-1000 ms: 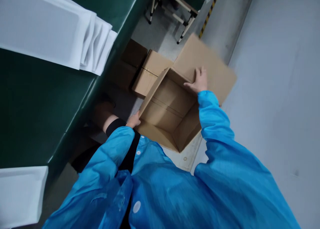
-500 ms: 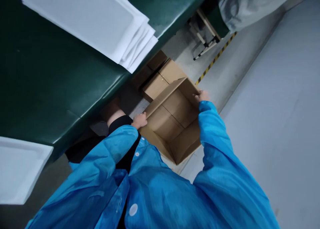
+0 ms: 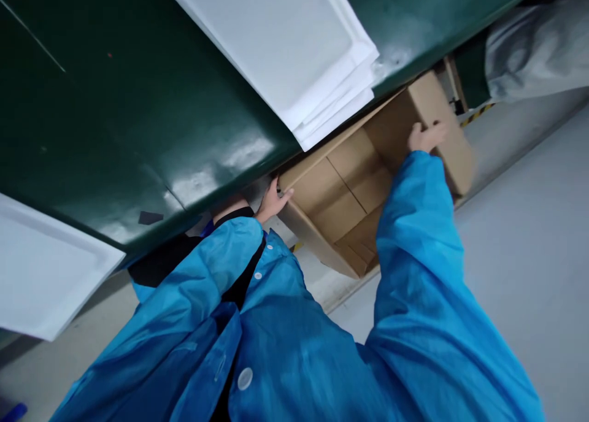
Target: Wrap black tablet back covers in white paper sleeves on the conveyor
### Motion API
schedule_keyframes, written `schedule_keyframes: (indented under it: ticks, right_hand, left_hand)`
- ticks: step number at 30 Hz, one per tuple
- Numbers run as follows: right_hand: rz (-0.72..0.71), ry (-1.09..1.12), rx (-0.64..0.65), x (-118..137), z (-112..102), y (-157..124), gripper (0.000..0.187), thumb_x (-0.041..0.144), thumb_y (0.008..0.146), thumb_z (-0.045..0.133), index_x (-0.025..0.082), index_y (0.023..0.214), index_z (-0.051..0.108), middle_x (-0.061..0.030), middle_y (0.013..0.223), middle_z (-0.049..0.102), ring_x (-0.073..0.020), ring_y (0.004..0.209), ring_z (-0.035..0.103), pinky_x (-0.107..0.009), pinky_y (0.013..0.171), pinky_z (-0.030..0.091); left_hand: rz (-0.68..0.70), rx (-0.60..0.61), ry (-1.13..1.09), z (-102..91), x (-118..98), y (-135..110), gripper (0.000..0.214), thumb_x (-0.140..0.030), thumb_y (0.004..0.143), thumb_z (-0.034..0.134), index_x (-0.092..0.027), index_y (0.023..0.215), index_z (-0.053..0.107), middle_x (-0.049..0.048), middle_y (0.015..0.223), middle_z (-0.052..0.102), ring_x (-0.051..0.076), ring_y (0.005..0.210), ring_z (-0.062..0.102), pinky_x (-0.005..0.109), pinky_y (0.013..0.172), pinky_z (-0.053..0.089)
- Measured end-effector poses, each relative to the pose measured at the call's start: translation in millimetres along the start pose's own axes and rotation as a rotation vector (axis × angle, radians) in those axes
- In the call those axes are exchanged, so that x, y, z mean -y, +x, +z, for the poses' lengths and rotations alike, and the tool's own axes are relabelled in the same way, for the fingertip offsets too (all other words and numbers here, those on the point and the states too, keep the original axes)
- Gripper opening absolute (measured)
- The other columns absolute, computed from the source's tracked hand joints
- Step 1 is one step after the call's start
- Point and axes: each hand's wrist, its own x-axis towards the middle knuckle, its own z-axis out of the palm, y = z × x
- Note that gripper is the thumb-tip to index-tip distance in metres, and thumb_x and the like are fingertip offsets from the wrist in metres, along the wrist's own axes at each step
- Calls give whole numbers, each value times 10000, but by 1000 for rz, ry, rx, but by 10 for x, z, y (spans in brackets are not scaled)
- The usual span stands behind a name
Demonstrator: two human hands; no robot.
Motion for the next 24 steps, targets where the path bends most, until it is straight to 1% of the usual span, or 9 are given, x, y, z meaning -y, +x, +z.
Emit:
schedule_keyframes:
  ticks: [2, 4, 8, 11, 14, 16, 18, 21, 24]
  right_hand:
    - [51, 49, 181, 154, 161, -114, 170, 135, 1027, 630, 12, 1138, 668, -307, 1233, 689, -184, 959, 608, -413, 882, 446]
    - [66, 115, 388, 315, 308, -431, 238, 250, 1061, 621, 23, 1093, 685, -219, 1106, 735, -157, 890, 606, -372, 850, 475]
    - [-40, 257, 671, 520, 419, -1621, 351, 446, 1094, 573, 132, 1175, 707, -119, 1077, 763, -170, 902, 672, -332, 883, 550]
    - [-60, 274, 733, 471, 303, -2659, 484, 607, 999, 643, 184, 1225, 707, -142, 1189, 754, -251, 1004, 715, -388, 907, 596]
    - [53, 167, 648, 326, 189, -3380, 530, 650, 946, 632, 166, 1150, 707, -188, 1093, 739, -343, 1034, 707, -455, 895, 588]
    - [145, 83, 557, 248, 204, -3598, 476, 604, 954, 586, 160, 1080, 704, -205, 1043, 726, -370, 1032, 694, -467, 893, 565]
    - [204, 28, 483, 212, 288, -3644, 396, 536, 951, 565, 173, 1029, 702, -197, 1025, 726, -360, 1024, 686, -440, 882, 544]
    - [229, -3, 404, 228, 436, -3543, 322, 486, 930, 580, 195, 994, 701, -168, 1016, 734, -328, 1020, 674, -387, 863, 520]
    - [214, -2, 350, 270, 500, -3379, 338, 516, 922, 596, 197, 969, 695, -162, 984, 727, -317, 1001, 660, -376, 853, 516]
  left_hand:
    - [110, 31, -111, 67, 9, 77, 822, -457, 1003, 714, -246, 1701, 334, 155, 1749, 411, 319, 1628, 413, 489, 1360, 336]
    - [183, 67, -168, 131, 23, 118, 898, -507, 978, 738, -236, 1716, 304, 155, 1780, 353, 312, 1661, 354, 493, 1383, 285]
    - [201, 98, -184, 223, 52, 171, 1158, -586, 853, 859, -174, 1738, 234, 213, 1780, 323, 362, 1658, 352, 513, 1373, 306]
    - [172, 63, -156, 287, 65, 235, 1090, -588, 888, 826, -158, 1720, 268, 237, 1745, 381, 377, 1627, 410, 532, 1352, 346]
    - [173, 17, -115, 361, 71, 306, 972, -559, 963, 749, -124, 1703, 293, 260, 1716, 419, 368, 1604, 451, 517, 1338, 376]
    - [235, -13, -101, 394, 72, 355, 936, -573, 982, 725, -118, 1692, 321, 256, 1713, 428, 349, 1602, 458, 482, 1338, 380]
    - [294, -41, -95, 399, 67, 408, 914, -626, 978, 714, -138, 1671, 373, 239, 1701, 454, 338, 1597, 467, 469, 1334, 386]
    - [282, -73, -87, 341, 34, 484, 873, -690, 977, 681, -146, 1620, 453, 240, 1637, 537, 348, 1564, 509, 501, 1319, 399]
    - [220, -72, -76, 218, -49, 488, 698, -580, 1028, 651, -140, 1555, 525, 229, 1568, 611, 338, 1555, 518, 514, 1334, 365]
